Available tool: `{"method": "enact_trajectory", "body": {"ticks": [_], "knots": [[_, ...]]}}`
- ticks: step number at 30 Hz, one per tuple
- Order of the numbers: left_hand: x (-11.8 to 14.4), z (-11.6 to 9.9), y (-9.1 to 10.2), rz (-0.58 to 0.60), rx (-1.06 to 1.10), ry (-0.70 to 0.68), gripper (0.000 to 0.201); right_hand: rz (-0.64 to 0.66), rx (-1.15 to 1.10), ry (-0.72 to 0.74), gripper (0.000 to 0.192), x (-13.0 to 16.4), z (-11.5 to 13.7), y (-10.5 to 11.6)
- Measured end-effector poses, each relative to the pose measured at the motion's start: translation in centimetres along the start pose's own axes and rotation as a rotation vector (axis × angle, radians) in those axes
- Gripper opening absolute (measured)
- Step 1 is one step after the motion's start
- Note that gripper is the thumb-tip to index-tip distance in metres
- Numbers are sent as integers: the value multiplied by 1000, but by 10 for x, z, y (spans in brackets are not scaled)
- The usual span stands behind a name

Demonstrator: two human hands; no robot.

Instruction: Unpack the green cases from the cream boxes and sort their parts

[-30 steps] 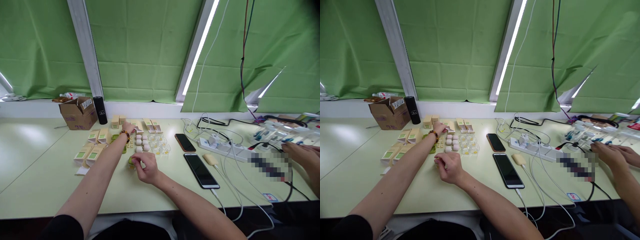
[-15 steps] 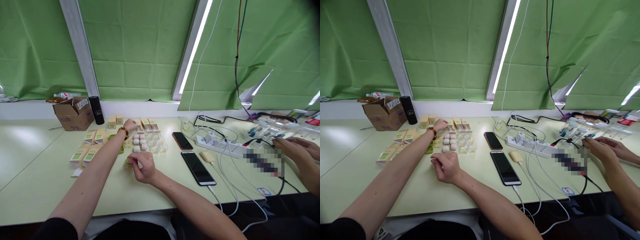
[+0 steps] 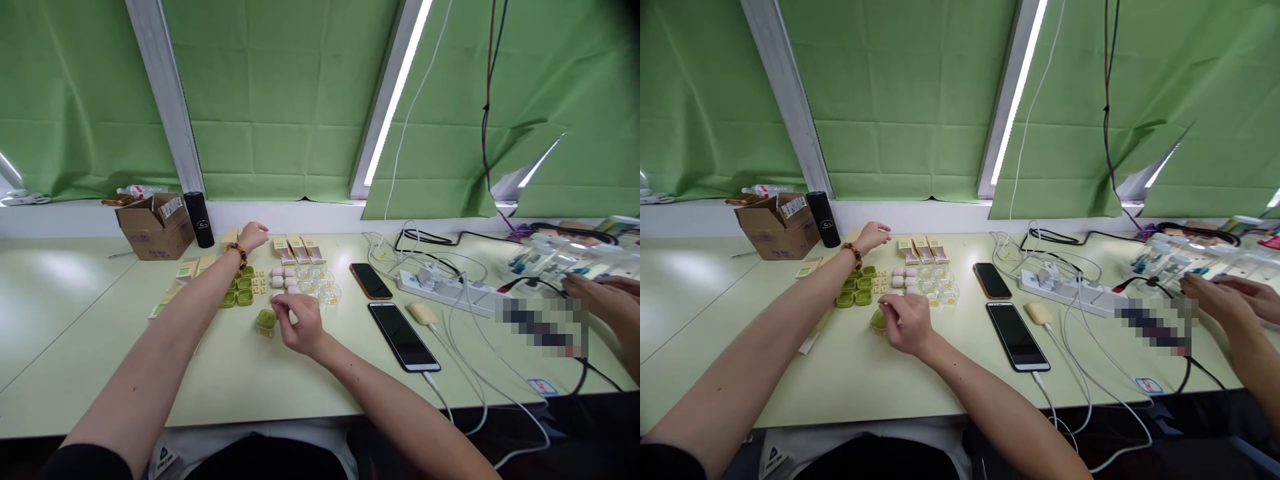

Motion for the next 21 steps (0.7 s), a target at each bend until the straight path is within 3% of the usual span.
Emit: {"method": "enact_trajectory", "body": {"ticks": [4, 7, 9, 10, 13, 16, 21], "knots": [[31, -16, 43, -82, -25, -108, 35, 110, 49, -158, 10, -6, -29, -2], [64, -20, 53, -83, -129, -214, 32, 252, 109, -287, 10, -6, -50, -15], [86, -26, 37, -33, -506, -348, 26, 298, 144, -328, 12, -3, -57, -22], [93, -21, 30, -10, -569, -369, 22, 313, 160, -333, 12, -1, -59, -25], [106, -2, 11, 58, -649, -397, 12, 350, 196, -316, 11, 3, -58, -35], [108, 14, -4, 111, -704, -421, 20, 370, 211, -288, 10, 5, -54, -40], [104, 25, -10, 134, -758, -446, 24, 365, 212, -261, 12, 6, -49, -40]]}}
Point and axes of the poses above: each hand's wrist, its own x-axis away from the middle knuckle, its own y-axis out of the back of the hand, z = x × y, the point moved 10 cm from there along -x, towards the middle knuckle, and after that the axes turned 10 degrees about z, right-handed, at the moved point
